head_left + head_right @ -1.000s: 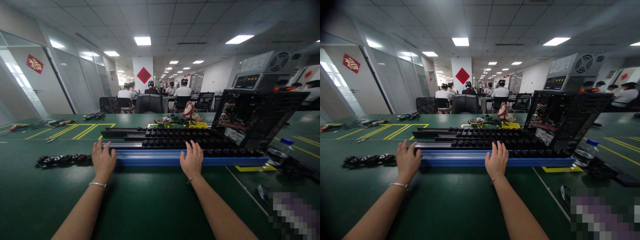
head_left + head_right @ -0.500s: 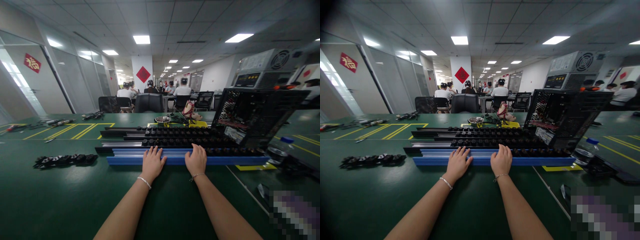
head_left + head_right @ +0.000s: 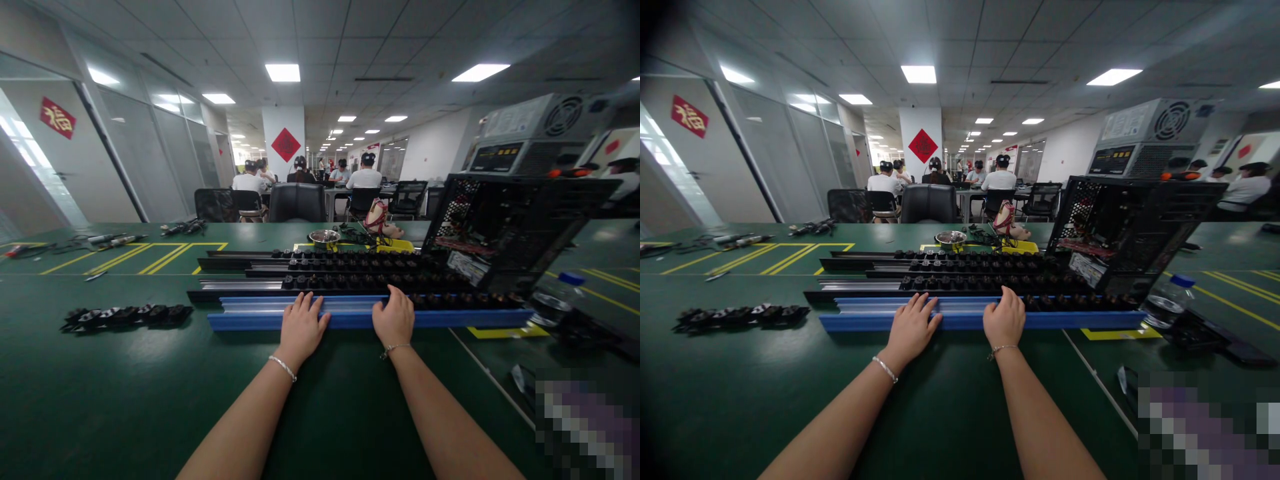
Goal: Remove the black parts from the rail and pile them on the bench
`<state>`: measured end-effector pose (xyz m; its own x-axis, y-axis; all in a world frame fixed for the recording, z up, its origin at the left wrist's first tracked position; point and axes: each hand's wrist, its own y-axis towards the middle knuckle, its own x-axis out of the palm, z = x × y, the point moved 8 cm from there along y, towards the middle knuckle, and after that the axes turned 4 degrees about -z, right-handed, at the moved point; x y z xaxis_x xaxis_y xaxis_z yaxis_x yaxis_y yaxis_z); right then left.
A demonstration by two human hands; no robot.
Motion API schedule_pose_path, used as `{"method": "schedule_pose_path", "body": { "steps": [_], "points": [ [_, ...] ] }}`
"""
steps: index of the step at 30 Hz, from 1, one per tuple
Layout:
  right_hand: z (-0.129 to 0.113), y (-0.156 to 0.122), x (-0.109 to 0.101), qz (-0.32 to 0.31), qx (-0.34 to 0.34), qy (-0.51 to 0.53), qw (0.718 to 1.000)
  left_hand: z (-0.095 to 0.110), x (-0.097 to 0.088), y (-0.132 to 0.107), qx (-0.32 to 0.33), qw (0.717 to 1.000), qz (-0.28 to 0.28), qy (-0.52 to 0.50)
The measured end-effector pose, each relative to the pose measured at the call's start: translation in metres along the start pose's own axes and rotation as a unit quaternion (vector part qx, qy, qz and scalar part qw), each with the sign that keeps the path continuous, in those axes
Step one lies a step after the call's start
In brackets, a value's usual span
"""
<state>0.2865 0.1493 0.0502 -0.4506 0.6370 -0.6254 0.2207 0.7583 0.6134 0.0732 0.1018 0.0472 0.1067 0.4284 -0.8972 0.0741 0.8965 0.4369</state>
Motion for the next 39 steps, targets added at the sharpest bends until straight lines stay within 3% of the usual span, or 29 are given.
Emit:
{"method": "schedule_pose_path", "body": {
  "steps": [21, 39],
  "points": [
    [-0.013, -0.003, 0.003, -0.015, -0.065, 0.017, 0.998, 0.006, -0.003, -0.009, 0.065, 0.998, -0.012, -0.001],
    [-0.025, -0.006, 0.007, -0.047, -0.104, 0.037, 0.993, 0.014, -0.003, -0.01, 0.08, 0.997, -0.013, -0.001]
  ]
}}
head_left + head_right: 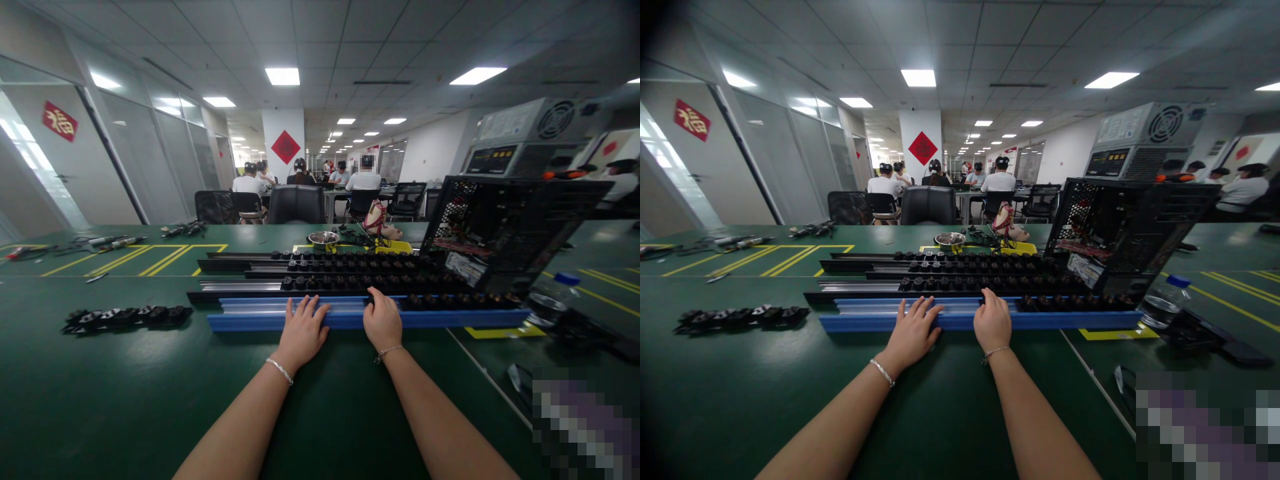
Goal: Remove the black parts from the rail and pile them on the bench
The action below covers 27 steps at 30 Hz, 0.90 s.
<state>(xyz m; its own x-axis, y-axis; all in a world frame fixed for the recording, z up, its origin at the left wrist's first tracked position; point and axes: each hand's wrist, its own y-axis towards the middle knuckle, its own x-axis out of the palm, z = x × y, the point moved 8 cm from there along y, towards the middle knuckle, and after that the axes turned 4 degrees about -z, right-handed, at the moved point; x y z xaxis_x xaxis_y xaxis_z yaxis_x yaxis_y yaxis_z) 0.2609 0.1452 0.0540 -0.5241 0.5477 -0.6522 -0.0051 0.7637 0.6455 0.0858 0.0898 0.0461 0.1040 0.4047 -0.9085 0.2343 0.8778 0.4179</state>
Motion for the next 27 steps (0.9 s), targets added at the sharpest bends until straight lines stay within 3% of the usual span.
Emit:
{"method": "schedule_pose_path", "body": {
  "steps": [27],
  "points": [
    [-0.011, -0.001, -0.004, 0.009, -0.035, 0.057, 0.998, 0.0, 0.001, 0.0, -0.001, 1.0, -0.009, -0.007]
  ]
}}
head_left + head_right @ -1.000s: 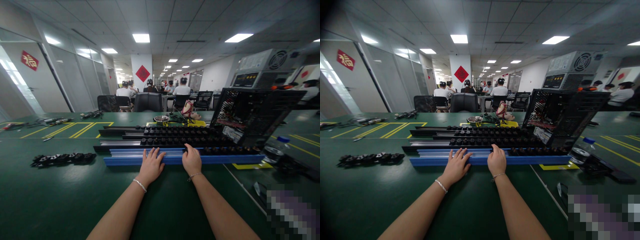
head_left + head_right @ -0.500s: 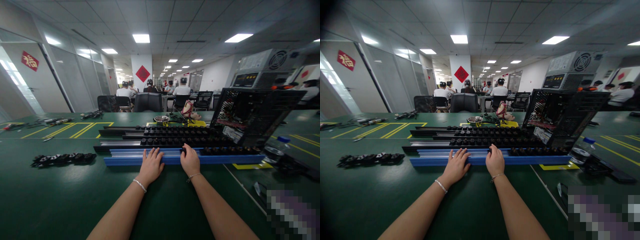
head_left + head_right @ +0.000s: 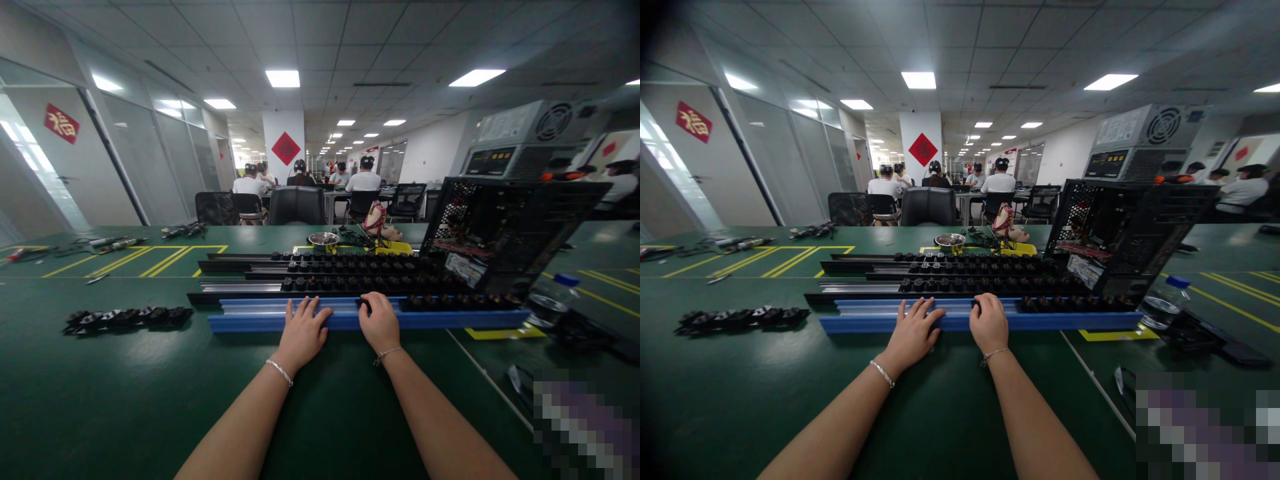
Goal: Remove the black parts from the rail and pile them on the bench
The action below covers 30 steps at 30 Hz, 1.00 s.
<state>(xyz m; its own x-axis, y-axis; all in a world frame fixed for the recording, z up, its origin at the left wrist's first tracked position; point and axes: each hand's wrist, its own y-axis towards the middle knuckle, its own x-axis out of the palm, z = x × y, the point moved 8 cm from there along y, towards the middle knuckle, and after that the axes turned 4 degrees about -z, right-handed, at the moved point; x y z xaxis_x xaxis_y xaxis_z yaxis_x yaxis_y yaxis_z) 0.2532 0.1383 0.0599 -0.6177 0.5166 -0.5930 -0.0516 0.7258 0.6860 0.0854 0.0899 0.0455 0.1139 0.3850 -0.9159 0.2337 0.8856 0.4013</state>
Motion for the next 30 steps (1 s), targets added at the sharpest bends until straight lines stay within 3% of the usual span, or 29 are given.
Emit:
{"method": "schedule_pose_path", "body": {
  "steps": [11, 20, 30],
  "points": [
    [-0.007, -0.001, 0.0, -0.009, -0.005, -0.015, 1.0, 0.016, -0.001, -0.001, 0.042, 0.999, -0.013, -0.004],
    [-0.011, -0.003, 0.005, -0.037, 0.019, 0.002, 0.999, 0.017, 0.002, -0.002, 0.046, 0.999, -0.013, -0.004],
    [-0.016, -0.005, 0.01, -0.046, -0.003, 0.041, 0.998, 0.019, 0.003, -0.001, 0.036, 0.999, -0.008, 0.011]
  ]
}}
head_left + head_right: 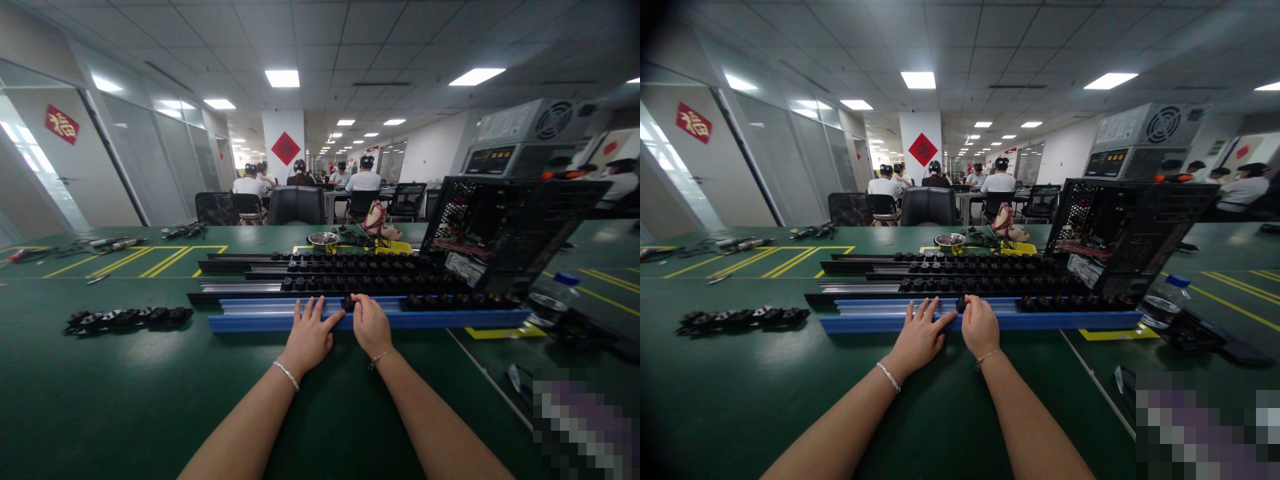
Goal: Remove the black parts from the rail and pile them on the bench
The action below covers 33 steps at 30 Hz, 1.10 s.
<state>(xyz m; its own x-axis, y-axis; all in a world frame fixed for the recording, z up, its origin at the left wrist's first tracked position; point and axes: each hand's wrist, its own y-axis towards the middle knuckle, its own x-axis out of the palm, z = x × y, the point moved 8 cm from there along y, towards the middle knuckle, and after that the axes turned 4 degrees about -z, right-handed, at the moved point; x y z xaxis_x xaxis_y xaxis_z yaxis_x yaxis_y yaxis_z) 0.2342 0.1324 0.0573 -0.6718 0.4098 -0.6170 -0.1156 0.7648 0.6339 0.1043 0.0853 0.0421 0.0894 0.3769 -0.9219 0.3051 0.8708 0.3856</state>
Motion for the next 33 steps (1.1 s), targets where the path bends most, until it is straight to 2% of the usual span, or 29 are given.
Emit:
{"method": "schedule_pose_path", "body": {
  "steps": [9, 24, 33],
  "points": [
    [0.001, 0.0, 0.003, -0.005, -0.001, 0.011, 1.0, 0.001, 0.002, 0.001, -0.008, 1.0, 0.001, 0.003],
    [-0.013, -0.004, 0.014, -0.029, -0.035, 0.061, 0.997, 0.001, 0.001, 0.001, -0.013, 1.0, -0.002, 0.006],
    [-0.021, -0.006, 0.018, -0.047, -0.039, 0.056, 0.997, 0.001, 0.001, 0.001, -0.017, 1.0, -0.017, 0.003]
  ]
}}
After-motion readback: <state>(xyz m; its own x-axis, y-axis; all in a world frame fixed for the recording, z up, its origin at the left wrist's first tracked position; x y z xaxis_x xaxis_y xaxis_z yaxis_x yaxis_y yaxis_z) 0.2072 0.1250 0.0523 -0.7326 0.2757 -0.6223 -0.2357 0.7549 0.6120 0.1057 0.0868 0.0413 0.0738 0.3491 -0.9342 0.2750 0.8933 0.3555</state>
